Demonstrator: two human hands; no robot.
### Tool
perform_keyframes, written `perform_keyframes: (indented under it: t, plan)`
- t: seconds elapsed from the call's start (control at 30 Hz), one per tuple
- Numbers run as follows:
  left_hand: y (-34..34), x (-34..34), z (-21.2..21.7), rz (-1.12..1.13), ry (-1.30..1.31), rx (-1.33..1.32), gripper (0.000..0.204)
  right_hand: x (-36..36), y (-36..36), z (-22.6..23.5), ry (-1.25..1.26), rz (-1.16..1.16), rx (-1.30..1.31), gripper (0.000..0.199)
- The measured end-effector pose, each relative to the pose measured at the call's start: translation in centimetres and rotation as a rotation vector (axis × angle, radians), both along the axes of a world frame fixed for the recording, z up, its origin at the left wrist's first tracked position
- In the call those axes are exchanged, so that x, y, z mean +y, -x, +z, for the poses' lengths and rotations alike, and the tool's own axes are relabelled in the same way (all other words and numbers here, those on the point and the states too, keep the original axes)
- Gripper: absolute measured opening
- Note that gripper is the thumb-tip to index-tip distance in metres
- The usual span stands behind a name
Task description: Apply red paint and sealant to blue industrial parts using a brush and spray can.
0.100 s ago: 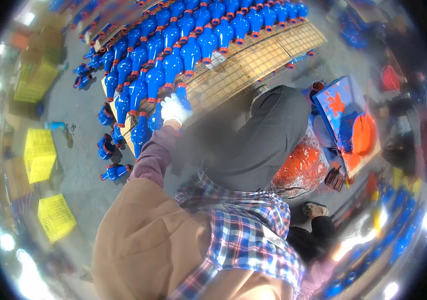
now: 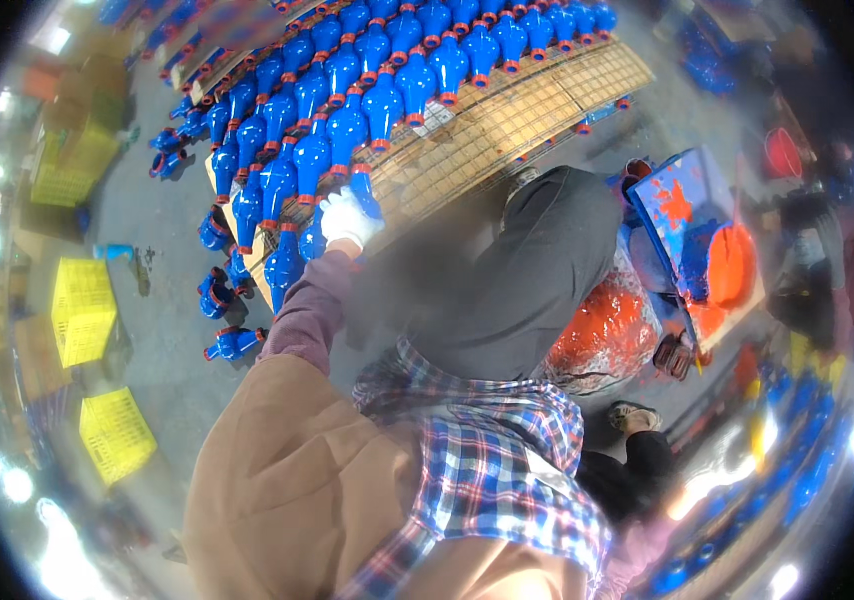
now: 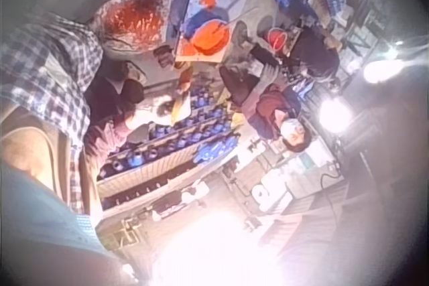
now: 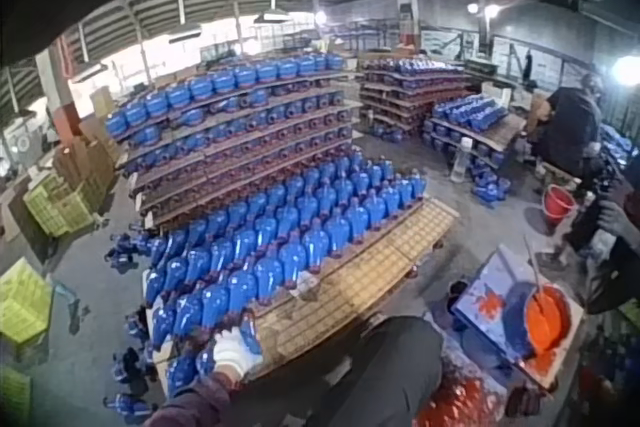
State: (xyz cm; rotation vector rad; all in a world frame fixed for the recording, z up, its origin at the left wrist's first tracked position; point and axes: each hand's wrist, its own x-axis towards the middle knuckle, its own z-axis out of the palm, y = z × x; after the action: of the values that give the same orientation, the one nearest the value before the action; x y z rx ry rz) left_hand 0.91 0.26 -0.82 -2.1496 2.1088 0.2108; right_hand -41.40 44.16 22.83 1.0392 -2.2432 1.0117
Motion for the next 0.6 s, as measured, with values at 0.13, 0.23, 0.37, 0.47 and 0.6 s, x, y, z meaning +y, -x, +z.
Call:
perform_keyframes:
  t: [0.13, 0.23, 0.37, 0.47, 0.6]
  plan:
    - [-0.9, 0.2, -2.3, -0.040, 0.155, -0.065, 0.091, -1.8, -0.9, 0.4, 0.063, -0.138, -0.120, 0.017]
    - [-3.6, 0.0, -4.4, -0.287, 0.494, -0.129, 0.049, -3.1, -1.6, 2.0, -0.163, -0.204, 0.051, 0.020]
    - [-1.7, -1.0, -4.3, -0.435, -0.087, -0.294, 0.037, 0.0, -2.1, 3.2, -0.318, 0.001, 0.187, 0.029]
    - [-2.3, -2.7, -3.5, -0.618, -0.004, -0.408, 0.037, 1.0, 0.1, 4.0, -0.085, 0.128, 0.455, 0.037]
    - [1.8, -6.2, -5.3, -0.679, 0.212, -0.214, 0.068, 6.8, 0.0, 5.8, -0.078, 0.033, 0.009, 0.037]
